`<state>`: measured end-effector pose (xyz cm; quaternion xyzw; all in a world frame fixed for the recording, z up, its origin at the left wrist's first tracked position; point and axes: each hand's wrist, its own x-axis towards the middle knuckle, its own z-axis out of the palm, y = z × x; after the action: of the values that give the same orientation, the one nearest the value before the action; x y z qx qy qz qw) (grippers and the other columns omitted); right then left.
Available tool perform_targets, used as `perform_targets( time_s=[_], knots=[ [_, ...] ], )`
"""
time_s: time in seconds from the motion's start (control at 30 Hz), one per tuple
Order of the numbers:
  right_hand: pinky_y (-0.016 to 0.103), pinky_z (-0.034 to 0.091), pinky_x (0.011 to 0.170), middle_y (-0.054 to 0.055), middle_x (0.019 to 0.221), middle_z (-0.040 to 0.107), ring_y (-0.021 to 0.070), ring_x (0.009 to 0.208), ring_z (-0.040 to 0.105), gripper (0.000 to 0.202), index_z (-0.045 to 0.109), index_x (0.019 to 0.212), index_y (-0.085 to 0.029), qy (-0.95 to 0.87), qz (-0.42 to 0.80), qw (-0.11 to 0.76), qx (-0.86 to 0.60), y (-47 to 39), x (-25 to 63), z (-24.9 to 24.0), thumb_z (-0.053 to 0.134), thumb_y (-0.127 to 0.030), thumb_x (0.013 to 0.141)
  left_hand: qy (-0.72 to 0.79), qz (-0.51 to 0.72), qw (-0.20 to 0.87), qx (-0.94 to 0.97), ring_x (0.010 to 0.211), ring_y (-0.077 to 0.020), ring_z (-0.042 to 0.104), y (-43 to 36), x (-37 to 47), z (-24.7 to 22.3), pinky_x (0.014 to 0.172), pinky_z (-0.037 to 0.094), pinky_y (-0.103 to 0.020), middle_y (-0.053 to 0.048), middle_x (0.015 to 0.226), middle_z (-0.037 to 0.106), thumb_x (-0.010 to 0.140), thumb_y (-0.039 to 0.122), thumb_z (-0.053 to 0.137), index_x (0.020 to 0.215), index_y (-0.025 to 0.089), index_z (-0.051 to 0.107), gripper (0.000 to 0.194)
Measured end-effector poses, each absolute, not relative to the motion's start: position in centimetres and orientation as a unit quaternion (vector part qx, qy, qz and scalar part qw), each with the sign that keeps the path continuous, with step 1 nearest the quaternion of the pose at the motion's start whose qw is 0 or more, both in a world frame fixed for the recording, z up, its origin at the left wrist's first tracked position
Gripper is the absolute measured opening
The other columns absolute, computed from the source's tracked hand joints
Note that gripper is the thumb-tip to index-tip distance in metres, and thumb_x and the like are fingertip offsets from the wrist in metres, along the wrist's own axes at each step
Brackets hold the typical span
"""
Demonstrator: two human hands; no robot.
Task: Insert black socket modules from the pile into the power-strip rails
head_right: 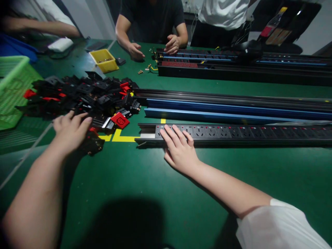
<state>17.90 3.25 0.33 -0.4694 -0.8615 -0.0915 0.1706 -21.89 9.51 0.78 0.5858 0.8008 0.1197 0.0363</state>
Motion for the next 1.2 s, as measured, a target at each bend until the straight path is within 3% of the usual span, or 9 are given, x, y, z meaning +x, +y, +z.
perform_targets(
  time_s=[0.1, 0.33, 0.5, 0.57, 0.77, 0.93, 1.07, 1.2],
  knots=[
    [0.042, 0.015, 0.117, 0.006, 0.161, 0.038, 0.0246, 0.148, 0.031, 0.067, 0.034, 0.155, -0.021, -0.862, -0.091, 0.171, -0.469, 3.2, 17.9, 0.3, 0.055, -0.033, 0.093, 0.815, 0.133, 0.032, 0.563, 0.150, -0.0426, 0.018, 9.5, -20.7, 0.8, 0.120, 0.019, -0.057, -0.020, 0.163, 0.027, 0.093, 0.061, 0.029, 0.141, 0.015, 0.054, 0.071],
    [0.043, 0.016, 0.118, 0.006, 0.161, 0.038, 0.0257, 0.148, 0.031, 0.070, 0.033, 0.156, -0.021, -0.862, -0.092, 0.171, -0.469, 3.3, 17.9, 0.2, 0.057, -0.034, 0.092, 0.819, 0.142, 0.015, 0.556, 0.150, -0.0411, 0.019, 9.3, -18.4, 0.9, 0.120, 0.021, -0.059, -0.023, 0.162, 0.027, 0.094, 0.057, 0.035, 0.139, 0.011, 0.053, 0.067],
    [0.043, 0.016, 0.117, 0.005, 0.162, 0.037, 0.0257, 0.149, 0.031, 0.072, 0.031, 0.157, -0.022, -0.862, -0.087, 0.165, -0.471, 3.2, 17.9, 0.3, 0.057, -0.033, 0.091, 0.815, 0.173, 0.044, 0.552, 0.149, -0.0493, 0.016, 8.7, -17.0, 1.7, 0.115, 0.021, -0.070, -0.029, 0.162, 0.023, 0.094, 0.063, 0.037, 0.137, 0.006, 0.052, 0.072],
    [0.043, 0.016, 0.117, 0.006, 0.161, 0.038, 0.0273, 0.148, 0.033, 0.076, 0.028, 0.159, -0.023, -0.861, -0.086, 0.170, -0.471, 3.2, 17.9, 0.3, 0.058, -0.033, 0.090, 0.814, 0.188, 0.047, 0.547, 0.150, -0.0491, 0.014, 8.5, -16.8, 1.9, 0.116, 0.018, -0.069, -0.030, 0.160, 0.025, 0.094, 0.063, 0.037, 0.137, 0.006, 0.051, 0.073],
    [0.043, 0.016, 0.118, 0.006, 0.161, 0.039, 0.0272, 0.147, 0.034, 0.077, 0.025, 0.159, -0.024, -0.862, -0.083, 0.176, -0.469, 3.2, 17.8, 0.3, 0.059, -0.032, 0.091, 0.744, 0.217, -0.021, 0.631, 0.150, -0.0407, 0.020, 8.1, -16.7, 3.7, 0.120, 0.020, -0.059, -0.022, 0.151, 0.041, 0.095, 0.057, 0.040, 0.139, 0.015, 0.051, 0.062],
    [0.043, 0.017, 0.117, 0.006, 0.160, 0.040, 0.0263, 0.148, 0.034, 0.074, 0.029, 0.158, -0.023, -0.860, -0.085, 0.182, -0.469, 3.3, 17.9, 0.2, 0.060, -0.033, 0.091, 0.656, 0.129, 0.030, 0.743, 0.133, -0.0371, 0.039, 7.6, -15.6, 5.9, 0.111, 0.031, -0.055, -0.013, 0.135, 0.051, 0.087, 0.061, 0.057, 0.128, 0.026, 0.059, 0.054],
    [0.044, 0.018, 0.117, 0.007, 0.160, 0.041, 0.0276, 0.147, 0.036, 0.076, 0.027, 0.158, -0.024, -0.860, -0.079, 0.193, -0.465, 3.3, 17.8, 0.2, 0.061, -0.031, 0.090, 0.660, 0.093, 0.029, 0.745, 0.119, -0.0382, 0.046, 7.4, -14.6, 6.0, 0.101, 0.037, -0.053, -0.013, 0.119, 0.053, 0.078, 0.053, 0.073, 0.121, 0.024, 0.060, 0.053],
    [0.047, 0.019, 0.117, 0.009, 0.160, 0.040, 0.0316, 0.147, 0.036, 0.078, 0.025, 0.159, -0.024, -0.862, -0.061, 0.197, -0.464, 3.3, 17.8, 0.2, 0.061, -0.031, 0.090, 0.664, 0.088, 0.033, 0.742, 0.117, -0.0375, 0.047, 7.2, -14.1, 5.5, 0.099, 0.037, -0.052, -0.013, 0.117, 0.053, 0.081, 0.046, 0.072, 0.125, 0.023, 0.058, 0.051]
  ],
)
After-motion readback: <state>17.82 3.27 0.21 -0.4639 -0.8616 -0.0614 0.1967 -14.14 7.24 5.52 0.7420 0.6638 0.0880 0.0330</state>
